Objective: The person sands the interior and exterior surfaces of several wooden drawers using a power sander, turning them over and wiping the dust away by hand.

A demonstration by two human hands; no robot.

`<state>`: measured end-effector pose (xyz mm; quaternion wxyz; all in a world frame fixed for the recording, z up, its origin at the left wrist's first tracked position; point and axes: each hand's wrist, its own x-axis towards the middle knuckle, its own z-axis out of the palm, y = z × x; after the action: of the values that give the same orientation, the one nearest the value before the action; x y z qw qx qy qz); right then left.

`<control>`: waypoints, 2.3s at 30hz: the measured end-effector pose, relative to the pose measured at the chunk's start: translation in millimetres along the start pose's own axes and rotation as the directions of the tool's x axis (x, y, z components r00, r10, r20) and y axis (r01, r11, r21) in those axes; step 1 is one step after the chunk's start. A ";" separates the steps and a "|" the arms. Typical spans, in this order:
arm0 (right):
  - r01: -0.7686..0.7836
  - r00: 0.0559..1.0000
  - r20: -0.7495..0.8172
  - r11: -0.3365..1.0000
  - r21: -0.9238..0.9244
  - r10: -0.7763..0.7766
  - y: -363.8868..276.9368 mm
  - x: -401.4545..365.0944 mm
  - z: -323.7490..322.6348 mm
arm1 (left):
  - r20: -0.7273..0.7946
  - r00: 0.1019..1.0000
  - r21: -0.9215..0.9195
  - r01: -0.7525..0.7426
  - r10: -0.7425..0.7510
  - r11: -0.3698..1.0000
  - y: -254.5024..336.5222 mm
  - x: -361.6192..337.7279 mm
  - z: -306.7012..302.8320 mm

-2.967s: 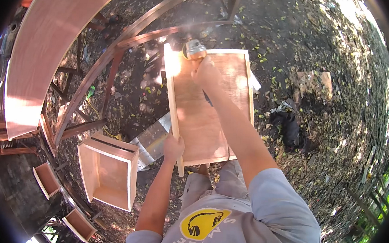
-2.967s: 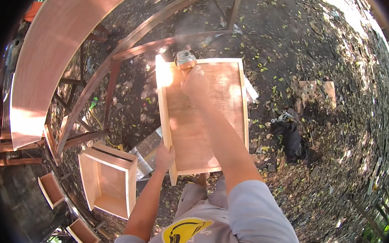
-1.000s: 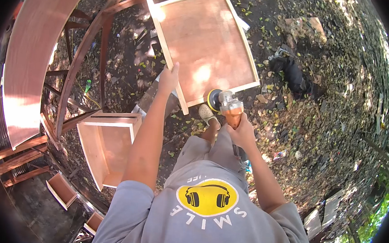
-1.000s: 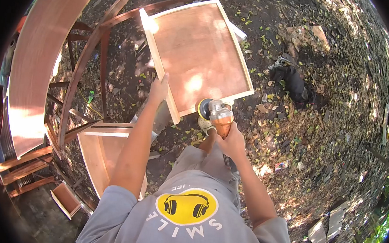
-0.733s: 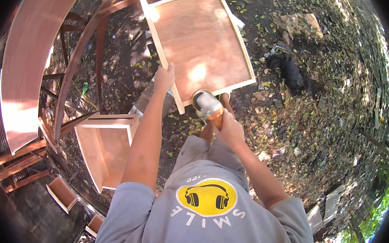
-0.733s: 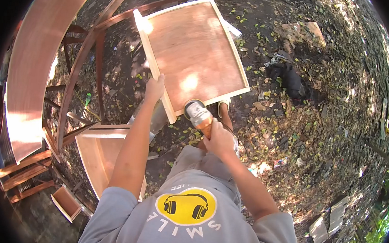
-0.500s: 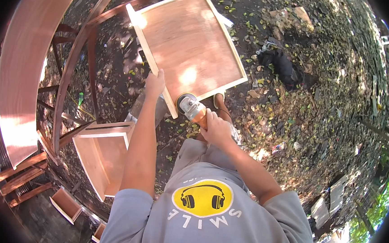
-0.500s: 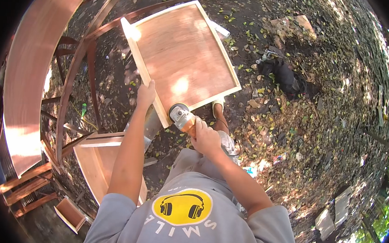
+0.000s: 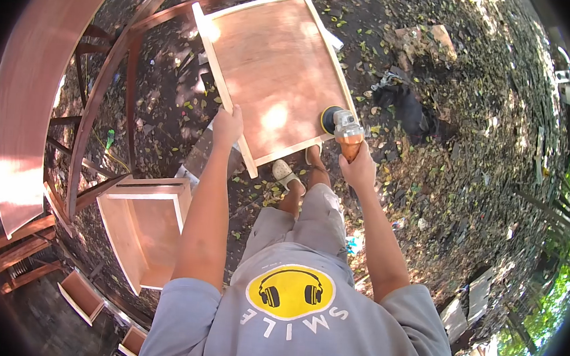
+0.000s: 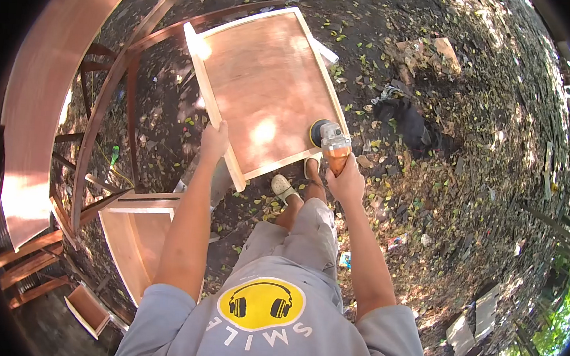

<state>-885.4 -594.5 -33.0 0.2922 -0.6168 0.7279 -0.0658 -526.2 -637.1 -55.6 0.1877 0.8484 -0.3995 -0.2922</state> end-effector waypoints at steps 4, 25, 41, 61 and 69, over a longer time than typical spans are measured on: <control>0.042 0.996 -0.073 0.999 -0.006 -0.043 -2.0 11.0 12.9 | -0.002 1.000 0.004 0.021 -0.021 1.000 3.6 -2.5 -0.4; 0.409 0.891 0.182 0.910 0.071 -0.415 -88.0 -40.2 74.1 | -0.006 1.000 0.037 0.028 -0.028 0.999 2.2 -2.8 2.1; 0.079 0.984 0.164 0.993 -0.089 -0.064 -64.2 65.7 37.8 | -0.029 0.999 -0.021 0.017 -0.017 1.000 8.5 -9.7 1.9; 0.129 0.989 0.075 0.992 0.009 -0.129 -119.9 151.4 33.4 | -0.025 0.999 -0.086 0.042 -0.044 0.995 0.5 -13.9 4.6; 0.384 0.894 0.244 0.923 0.015 -0.376 -219.0 133.9 75.9 | -0.065 0.997 -0.097 0.047 -0.053 0.994 -0.6 -11.4 6.1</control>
<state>-668.0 -750.3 -41.4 0.3499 -0.7552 0.5533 -0.0334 -535.6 -628.3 -56.6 0.2339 0.8575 -0.3573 -0.2869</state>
